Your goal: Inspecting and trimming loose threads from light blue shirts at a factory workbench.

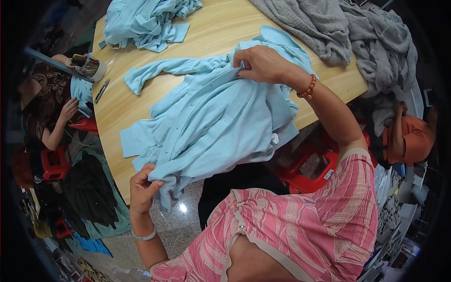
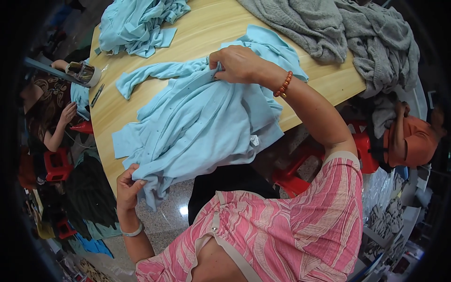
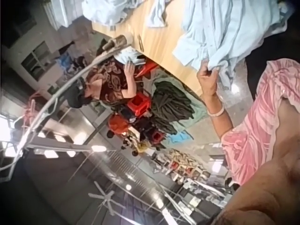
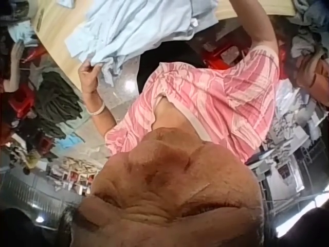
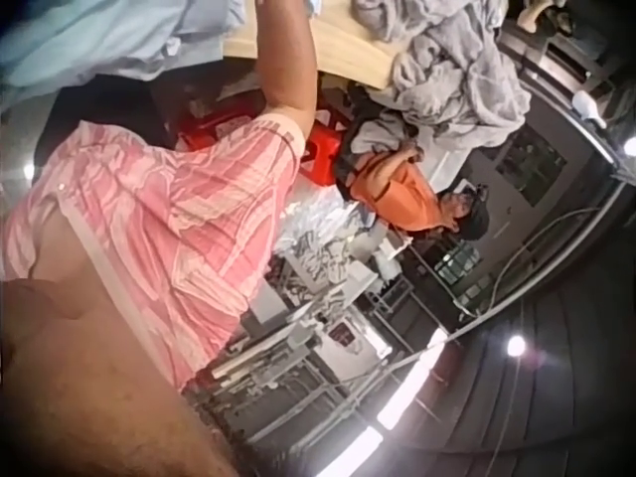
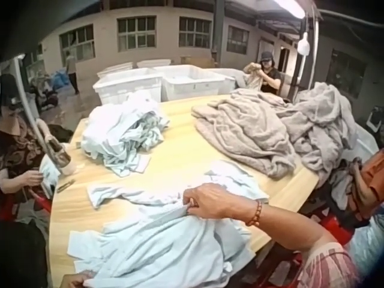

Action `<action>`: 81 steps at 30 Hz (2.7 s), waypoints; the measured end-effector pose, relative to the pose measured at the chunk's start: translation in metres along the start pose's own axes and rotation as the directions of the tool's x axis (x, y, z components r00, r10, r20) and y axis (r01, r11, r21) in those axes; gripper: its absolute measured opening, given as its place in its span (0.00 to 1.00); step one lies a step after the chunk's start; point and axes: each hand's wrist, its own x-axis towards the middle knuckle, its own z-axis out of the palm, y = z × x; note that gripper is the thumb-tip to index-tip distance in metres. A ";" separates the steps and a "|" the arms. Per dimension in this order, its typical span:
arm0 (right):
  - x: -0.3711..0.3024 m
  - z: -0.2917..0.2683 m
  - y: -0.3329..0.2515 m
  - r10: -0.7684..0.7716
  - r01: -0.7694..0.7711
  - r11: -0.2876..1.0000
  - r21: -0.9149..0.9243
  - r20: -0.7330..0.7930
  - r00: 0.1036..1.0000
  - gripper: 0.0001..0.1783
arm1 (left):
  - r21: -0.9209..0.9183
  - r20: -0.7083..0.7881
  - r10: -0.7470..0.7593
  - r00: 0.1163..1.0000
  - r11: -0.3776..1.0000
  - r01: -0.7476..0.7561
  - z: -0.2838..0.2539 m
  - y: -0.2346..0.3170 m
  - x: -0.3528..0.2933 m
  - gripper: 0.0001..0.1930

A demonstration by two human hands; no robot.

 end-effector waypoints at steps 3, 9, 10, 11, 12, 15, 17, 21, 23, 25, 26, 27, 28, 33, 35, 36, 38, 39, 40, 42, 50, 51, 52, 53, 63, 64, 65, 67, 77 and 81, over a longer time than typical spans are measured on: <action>-0.007 0.003 0.004 0.040 -0.052 0.993 -0.103 -0.119 0.992 0.09 | 0.192 -0.089 0.240 0.967 0.956 -0.220 0.001 0.013 0.000 0.05; -0.007 -0.054 0.004 -0.010 -0.201 0.950 -0.240 -0.665 0.747 0.04 | 0.443 -0.229 0.636 0.737 0.742 -0.503 0.016 0.066 0.001 0.03; -0.007 -0.076 0.009 -0.199 -0.048 0.961 -0.273 -0.801 0.564 0.04 | 0.491 -0.260 0.668 0.698 0.714 -0.500 0.021 0.072 0.001 0.03; -0.013 -0.096 0.016 -0.027 -0.252 0.948 -0.193 -0.841 0.541 0.05 | 0.523 -0.264 0.701 0.663 0.681 -0.512 0.027 0.076 0.001 0.03; -0.014 -0.109 0.023 -0.412 0.011 0.905 -0.425 -0.871 0.266 0.05 | 0.567 -0.241 0.727 0.643 0.643 -0.514 0.036 0.076 0.003 0.04; -0.030 -0.104 0.052 -0.330 -0.136 0.901 -0.412 -0.854 0.403 0.08 | 0.648 -0.143 0.620 0.771 0.648 -0.401 0.057 0.060 0.019 0.07; -0.039 -0.072 0.073 -0.268 -0.138 0.901 -0.412 -0.777 0.570 0.06 | 0.558 0.032 0.490 0.871 0.714 -0.422 0.070 0.036 0.042 0.06; -0.081 -0.004 0.100 0.359 -0.427 0.863 -0.271 -0.266 0.895 0.12 | 0.250 0.118 0.178 0.977 0.947 -0.202 0.080 -0.003 0.057 0.04; -0.097 0.001 0.092 0.427 -0.464 0.884 -0.060 -0.303 0.852 0.13 | 0.203 0.123 0.209 0.970 0.952 -0.231 0.077 -0.008 0.050 0.04; -0.106 -0.014 0.062 0.318 -0.431 0.892 -0.138 -0.485 0.815 0.14 | 0.020 -0.011 0.174 0.985 0.985 -0.174 0.078 -0.006 0.041 0.05; -0.110 -0.025 0.038 0.349 -0.428 0.903 -0.038 -0.517 0.781 0.13 | 0.125 -0.021 0.270 0.963 0.956 -0.266 0.079 -0.003 0.039 0.07; -0.115 -0.036 0.011 0.276 -0.247 0.961 0.125 -0.489 0.827 0.13 | 0.128 -0.025 0.258 0.966 0.959 -0.253 0.082 -0.002 0.035 0.07; -0.122 -0.047 -0.018 0.329 -0.205 0.928 0.313 -0.422 0.845 0.14 | 0.293 -0.117 0.345 0.931 0.908 -0.299 0.089 -0.002 0.028 0.08; -0.164 -0.063 -0.139 -0.096 0.290 0.174 0.941 -0.277 0.956 0.13 | 0.739 -0.131 0.670 0.731 0.557 -0.379 0.112 -0.008 0.013 0.09; -0.167 -0.065 -0.158 -0.484 0.409 -0.045 0.912 -0.378 0.789 0.09 | 0.708 -0.108 0.675 0.730 0.568 -0.420 0.114 -0.010 0.011 0.08; -0.168 -0.066 -0.165 -0.565 0.431 -0.104 0.896 -0.410 0.716 0.09 | 0.655 -0.144 0.586 0.797 0.660 -0.367 0.114 -0.012 0.009 0.07; -0.170 -0.066 -0.175 -0.647 0.441 -0.197 0.875 -0.454 0.613 0.11 | 0.603 -0.171 0.495 0.852 0.736 -0.306 0.113 -0.014 0.006 0.06; -0.169 -0.065 -0.179 -0.655 0.439 -0.230 0.869 -0.472 0.591 0.11 | 0.554 -0.189 0.451 0.872 0.782 -0.285 0.113 -0.015 0.004 0.05; -0.169 -0.064 -0.182 -0.663 0.435 -0.262 0.862 -0.488 0.567 0.11 | 0.500 -0.210 0.384 0.899 0.833 -0.239 0.113 -0.016 0.003 0.05; -0.169 -0.062 -0.186 -0.681 0.423 -0.309 0.852 -0.509 0.527 0.12 | 0.454 -0.204 0.388 0.899 0.851 -0.265 0.112 -0.018 0.002 0.05; -0.178 -0.060 -0.196 -0.566 0.320 -0.215 0.923 -0.384 0.729 0.10 | 0.170 -0.168 0.296 0.940 0.948 -0.268 0.110 -0.033 0.009 0.04; -0.172 -0.049 -0.192 -0.519 0.363 -0.186 0.913 -0.405 0.753 0.09 | 0.169 -0.178 0.291 0.940 0.950 -0.262 0.108 -0.034 0.009 0.04; -0.164 -0.037 -0.187 -0.473 0.403 -0.154 0.902 -0.426 0.771 0.08 | 0.123 -0.151 0.272 0.950 0.959 -0.255 0.107 -0.034 0.010 0.05; -0.155 -0.024 -0.181 -0.430 0.439 -0.118 0.891 -0.444 0.786 0.07 | 0.077 -0.126 0.240 0.962 0.970 -0.232 0.106 -0.035 0.011 0.05; -0.076 0.101 -0.147 -0.155 0.221 0.809 0.544 -0.165 0.974 0.11 | -0.170 -0.059 0.199 0.978 0.964 -0.206 0.103 -0.019 0.011 0.07; -0.075 0.104 -0.144 -0.105 0.113 0.827 0.551 -0.047 0.993 0.10 | -0.174 -0.056 0.197 0.979 0.963 -0.204 0.104 -0.019 0.010 0.07; -0.074 0.104 -0.140 -0.141 0.166 0.803 0.572 -0.089 0.986 0.10 | -0.071 -0.073 0.223 0.972 0.971 -0.228 0.105 -0.019 0.009 0.08; -0.073 0.101 -0.134 -0.115 0.040 0.703 0.710 0.058 0.992 0.11 | 0.028 -0.083 0.251 0.964 0.968 -0.250 0.103 -0.021 0.010 0.10; -0.083 0.104 -0.146 -0.049 -0.036 0.530 0.847 0.073 0.996 0.09 | 0.113 -0.062 0.165 0.984 0.981 -0.158 0.098 -0.033 0.017 0.07; -0.097 0.105 -0.150 -0.120 0.180 0.838 0.515 -0.148 0.982 0.07 | 0.209 -0.084 0.203 0.976 0.961 -0.182 0.108 -0.034 0.012 0.06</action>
